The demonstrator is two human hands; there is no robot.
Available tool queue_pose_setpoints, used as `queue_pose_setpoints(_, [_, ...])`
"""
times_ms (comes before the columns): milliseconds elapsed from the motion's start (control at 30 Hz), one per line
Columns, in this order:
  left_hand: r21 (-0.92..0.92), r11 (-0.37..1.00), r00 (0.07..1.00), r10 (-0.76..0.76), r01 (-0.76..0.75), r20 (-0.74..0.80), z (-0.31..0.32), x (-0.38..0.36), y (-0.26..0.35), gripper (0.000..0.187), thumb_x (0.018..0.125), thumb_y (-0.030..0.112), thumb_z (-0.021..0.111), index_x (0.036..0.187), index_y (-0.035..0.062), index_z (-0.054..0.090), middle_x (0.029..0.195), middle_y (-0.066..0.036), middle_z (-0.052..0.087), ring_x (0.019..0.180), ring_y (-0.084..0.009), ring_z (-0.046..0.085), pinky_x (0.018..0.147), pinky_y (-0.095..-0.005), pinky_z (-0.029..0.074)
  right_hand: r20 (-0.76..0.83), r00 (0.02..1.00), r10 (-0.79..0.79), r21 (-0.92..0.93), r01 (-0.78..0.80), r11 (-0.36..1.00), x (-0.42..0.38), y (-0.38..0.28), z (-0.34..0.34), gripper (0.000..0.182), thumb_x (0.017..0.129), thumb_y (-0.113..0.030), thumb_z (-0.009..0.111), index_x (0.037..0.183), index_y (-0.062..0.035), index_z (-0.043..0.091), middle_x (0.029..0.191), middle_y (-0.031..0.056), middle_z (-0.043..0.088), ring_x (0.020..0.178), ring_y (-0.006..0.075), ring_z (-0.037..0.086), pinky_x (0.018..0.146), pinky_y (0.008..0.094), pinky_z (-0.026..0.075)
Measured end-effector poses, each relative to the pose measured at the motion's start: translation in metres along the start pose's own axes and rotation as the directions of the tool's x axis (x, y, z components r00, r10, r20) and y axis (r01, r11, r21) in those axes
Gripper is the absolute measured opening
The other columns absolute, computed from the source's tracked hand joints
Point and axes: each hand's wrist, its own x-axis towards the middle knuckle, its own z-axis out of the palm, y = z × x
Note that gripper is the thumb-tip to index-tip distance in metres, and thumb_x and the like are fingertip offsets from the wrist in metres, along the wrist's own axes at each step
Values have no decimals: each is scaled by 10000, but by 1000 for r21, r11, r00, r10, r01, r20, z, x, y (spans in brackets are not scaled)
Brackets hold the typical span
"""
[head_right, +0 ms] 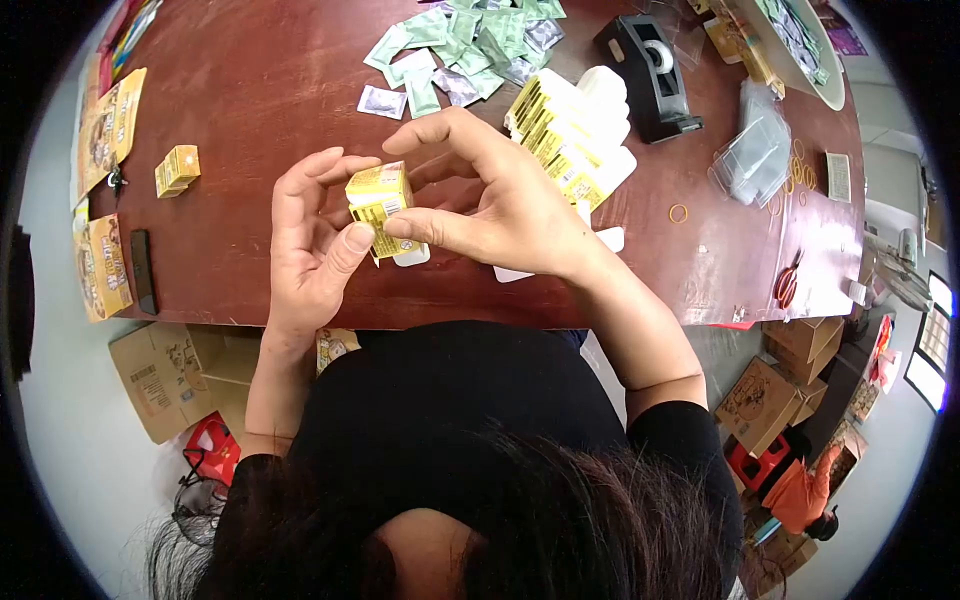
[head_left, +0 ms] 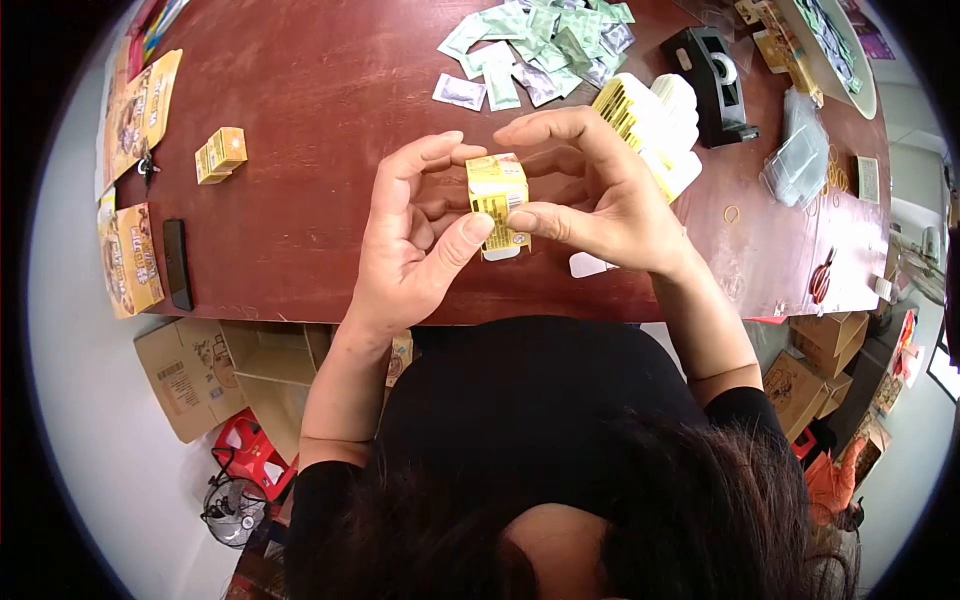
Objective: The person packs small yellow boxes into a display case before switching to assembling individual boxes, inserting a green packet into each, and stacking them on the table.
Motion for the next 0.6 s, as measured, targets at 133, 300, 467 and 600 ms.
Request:
queue_pose_setpoints(133, [45, 999, 1000, -14, 13, 8, -7, -1, 2, 419, 975, 44, 661, 1343, 29, 462, 1373, -147, 499, 1197, -229, 602, 982, -361, 553, 2, 1000, 23, 40, -23, 999, 6, 2, 3, 394, 881, -42, 777, 1218, 1, 578, 1350, 131, 549, 1189, 253, 632, 960, 366, 576])
queue_pose_setpoints(300, [137, 988, 996, 58, -66, 62, -17, -2, -6, 258, 970, 20, 658, 1199, 19, 540, 1359, -137, 471, 1159, -203, 605, 957, -334, 554, 171, 953, -250, -296, 291, 910, 13, 14, -4, 217, 904, -45, 750, 1094, -13, 650, 1374, 138, 533, 1133, 194, 646, 882, 299, 585])
queue_pose_setpoints(467, [119, 990, 996, 84, -82, -16, -27, -5, -8, 206, 971, 4, 654, 1143, 11, 542, 1354, -144, 483, 1126, -181, 612, 948, -316, 538, 36, 978, -207, -306, 208, 929, 25, 5, 2, 266, 908, -120, 762, 1139, -40, 660, 1401, 138, 518, 1071, 159, 660, 790, 264, 598])
queue_pose_setpoints(600, [119, 989, 982, 102, -83, -161, -48, -5, -23, 164, 986, 13, 639, 1104, 7, 526, 1344, -156, 513, 1131, -160, 600, 949, -318, 531, 16, 923, -384, -928, 156, 337, 81, 43, 2, 319, 893, -271, 716, 1177, -129, 688, 1223, 70, 667, 1120, 306, 604, 944, 415, 503])
